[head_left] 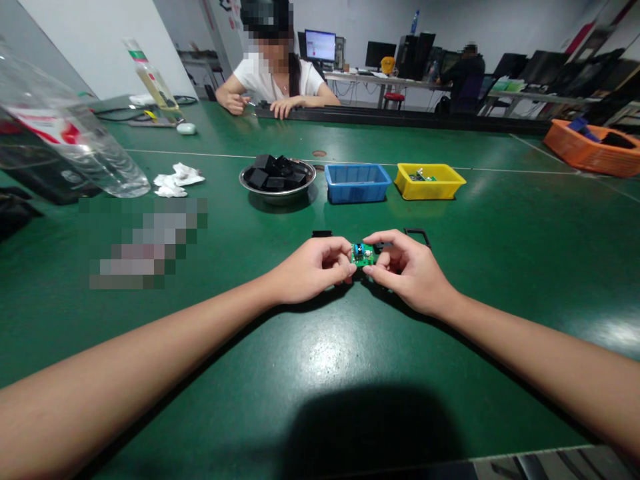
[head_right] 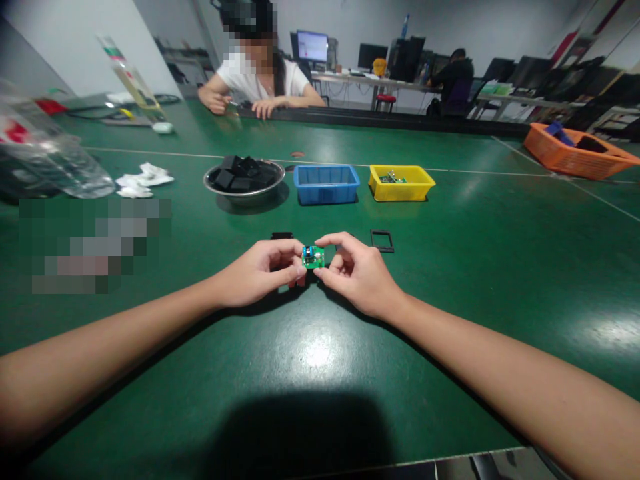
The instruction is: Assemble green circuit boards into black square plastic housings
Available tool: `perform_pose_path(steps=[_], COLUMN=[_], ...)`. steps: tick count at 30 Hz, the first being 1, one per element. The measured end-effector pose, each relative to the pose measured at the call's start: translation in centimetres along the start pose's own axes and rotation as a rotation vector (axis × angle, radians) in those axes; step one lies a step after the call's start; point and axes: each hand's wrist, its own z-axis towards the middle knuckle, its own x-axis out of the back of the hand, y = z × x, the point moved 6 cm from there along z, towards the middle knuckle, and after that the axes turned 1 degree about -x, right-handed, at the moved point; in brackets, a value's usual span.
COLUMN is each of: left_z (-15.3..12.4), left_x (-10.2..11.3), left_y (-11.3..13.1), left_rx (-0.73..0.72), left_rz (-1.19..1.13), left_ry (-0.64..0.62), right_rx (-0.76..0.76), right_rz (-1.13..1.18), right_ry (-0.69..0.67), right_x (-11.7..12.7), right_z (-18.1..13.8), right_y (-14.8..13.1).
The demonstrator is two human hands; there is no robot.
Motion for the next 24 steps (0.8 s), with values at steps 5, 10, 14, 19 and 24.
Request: perform_pose_path(steps=[5,10,14,19,24], left_z=[0.0,0.08,0.13,0.07,0.04], left_x=[0.02,0.0,-0.01,-0.02,0.0], left_y=[-0.1,-0.07,-0.06,-0.09,-0.07], left_rx=[-0.005,-0.013,-0.013,-0.002,-0.005], left_rz=[0.005,0.008,0.017,0.017,0.01], left_ry=[0.0,-0.002,-0.001,-0.004,-0.003], right_rx=[0.007,0.01,0.007,0.006,0.002], right_rz=[-0.009,-0.009,-0.003,-0.007,-0.01], right_ry=[0.002,-0.001,0.001,0.002,0.006], right_x=[0.02,0.0,-0.02,-0.04,0.0], right_z=[-0.04,0.03,0.01,-0.06,-0.03], right_y=[0.01,-0.01,0.02,-0.04,-0.09])
